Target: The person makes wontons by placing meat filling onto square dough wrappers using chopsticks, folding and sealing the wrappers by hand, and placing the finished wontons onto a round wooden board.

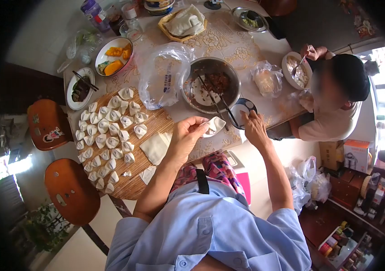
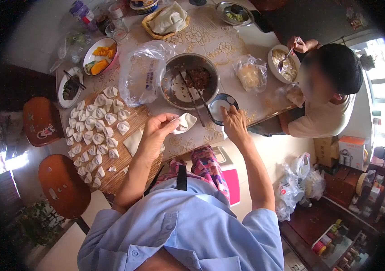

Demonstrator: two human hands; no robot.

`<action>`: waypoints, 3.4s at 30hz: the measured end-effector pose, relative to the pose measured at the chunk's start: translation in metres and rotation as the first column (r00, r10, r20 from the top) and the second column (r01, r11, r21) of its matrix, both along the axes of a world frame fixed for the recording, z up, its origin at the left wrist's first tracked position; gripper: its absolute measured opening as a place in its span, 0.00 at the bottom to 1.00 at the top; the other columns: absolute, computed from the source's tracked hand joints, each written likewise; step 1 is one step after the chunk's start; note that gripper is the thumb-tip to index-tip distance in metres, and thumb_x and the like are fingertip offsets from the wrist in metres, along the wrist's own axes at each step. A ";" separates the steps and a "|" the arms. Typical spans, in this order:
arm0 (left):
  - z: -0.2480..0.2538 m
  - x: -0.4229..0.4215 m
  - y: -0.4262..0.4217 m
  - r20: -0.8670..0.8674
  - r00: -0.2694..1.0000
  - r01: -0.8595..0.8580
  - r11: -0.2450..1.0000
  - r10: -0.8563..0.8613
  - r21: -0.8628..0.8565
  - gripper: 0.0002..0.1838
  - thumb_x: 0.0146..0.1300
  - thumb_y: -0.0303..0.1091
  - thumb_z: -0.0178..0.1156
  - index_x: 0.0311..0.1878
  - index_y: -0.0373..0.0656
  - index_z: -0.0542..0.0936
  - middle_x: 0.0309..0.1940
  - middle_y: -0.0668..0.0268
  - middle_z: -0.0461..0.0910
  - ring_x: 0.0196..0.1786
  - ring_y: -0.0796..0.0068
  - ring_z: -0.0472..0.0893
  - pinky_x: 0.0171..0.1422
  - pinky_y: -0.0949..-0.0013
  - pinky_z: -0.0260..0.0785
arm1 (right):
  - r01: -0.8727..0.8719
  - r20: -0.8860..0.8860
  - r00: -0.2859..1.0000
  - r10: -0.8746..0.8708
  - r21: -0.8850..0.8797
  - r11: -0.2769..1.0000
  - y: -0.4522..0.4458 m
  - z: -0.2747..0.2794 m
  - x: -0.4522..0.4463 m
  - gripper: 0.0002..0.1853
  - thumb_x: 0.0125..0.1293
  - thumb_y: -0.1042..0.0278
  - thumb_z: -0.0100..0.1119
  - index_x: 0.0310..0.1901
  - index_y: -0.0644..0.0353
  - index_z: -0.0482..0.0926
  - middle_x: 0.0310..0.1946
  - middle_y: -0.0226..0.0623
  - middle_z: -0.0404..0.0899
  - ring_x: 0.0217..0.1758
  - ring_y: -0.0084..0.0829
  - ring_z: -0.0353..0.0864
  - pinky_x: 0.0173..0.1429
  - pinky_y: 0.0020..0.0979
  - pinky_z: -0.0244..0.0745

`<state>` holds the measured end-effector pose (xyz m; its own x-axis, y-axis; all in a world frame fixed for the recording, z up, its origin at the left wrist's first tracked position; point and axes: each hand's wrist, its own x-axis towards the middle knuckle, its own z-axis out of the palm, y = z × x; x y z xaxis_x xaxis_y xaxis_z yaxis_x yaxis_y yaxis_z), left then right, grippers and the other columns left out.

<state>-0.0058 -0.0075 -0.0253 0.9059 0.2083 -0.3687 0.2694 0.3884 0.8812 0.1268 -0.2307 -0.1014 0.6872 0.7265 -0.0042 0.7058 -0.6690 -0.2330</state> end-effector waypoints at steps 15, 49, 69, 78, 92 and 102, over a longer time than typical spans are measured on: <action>0.013 0.011 -0.016 0.041 0.980 0.193 0.979 -0.196 0.069 0.08 0.59 0.28 0.58 0.40 0.36 0.78 0.33 0.69 0.78 0.35 0.86 0.74 0.41 0.81 0.66 | 0.509 -0.675 0.691 0.259 0.708 0.489 0.046 0.085 -0.048 0.23 0.51 0.71 0.68 0.48 0.68 0.74 0.40 0.40 0.79 0.45 0.28 0.76 0.53 0.29 0.69; 0.007 -0.055 0.018 0.145 0.926 -0.327 0.932 0.349 -0.159 0.07 0.63 0.34 0.56 0.33 0.41 0.75 0.26 0.75 0.72 0.30 0.88 0.67 0.37 0.82 0.60 | 0.637 -0.776 0.479 0.410 0.629 0.446 0.125 0.094 -0.119 0.24 0.53 0.72 0.67 0.51 0.67 0.68 0.52 0.43 0.71 0.50 0.28 0.70 0.54 0.27 0.67; 0.006 -0.102 0.025 0.324 0.797 -0.602 0.707 0.509 0.370 0.09 0.61 0.32 0.53 0.30 0.35 0.72 0.29 0.63 0.69 0.34 0.70 0.70 0.41 0.68 0.63 | 0.822 -0.811 0.284 0.511 0.480 0.306 0.155 0.072 -0.201 0.13 0.63 0.72 0.55 0.47 0.66 0.69 0.41 0.40 0.77 0.44 0.30 0.78 0.51 0.31 0.73; -0.005 -0.129 0.037 0.336 0.757 -0.654 0.650 0.560 0.388 0.09 0.62 0.31 0.53 0.29 0.36 0.72 0.28 0.64 0.70 0.32 0.73 0.69 0.39 0.71 0.62 | 0.828 -0.829 0.219 0.515 0.437 0.351 0.175 0.072 -0.224 0.10 0.63 0.72 0.54 0.44 0.65 0.71 0.41 0.38 0.77 0.43 0.28 0.78 0.50 0.31 0.74; -0.109 -0.265 0.088 0.177 0.804 -0.182 -0.049 0.567 0.982 0.13 0.51 0.27 0.60 0.42 0.40 0.78 0.42 0.59 0.73 0.46 0.60 0.72 0.44 0.59 0.68 | 0.410 -0.889 0.377 0.259 0.411 0.814 0.258 0.034 -0.246 0.13 0.58 0.69 0.58 0.40 0.72 0.76 0.32 0.41 0.79 0.35 0.30 0.80 0.37 0.28 0.77; -0.139 -0.294 0.084 0.111 0.798 -0.087 -0.070 0.592 0.994 0.10 0.47 0.26 0.55 0.35 0.39 0.79 0.41 0.59 0.73 0.45 0.62 0.71 0.44 0.60 0.66 | -0.307 -0.377 0.798 0.471 0.418 0.855 0.326 -0.031 -0.284 0.12 0.48 0.68 0.61 0.33 0.66 0.80 0.26 0.46 0.78 0.29 0.37 0.79 0.35 0.33 0.73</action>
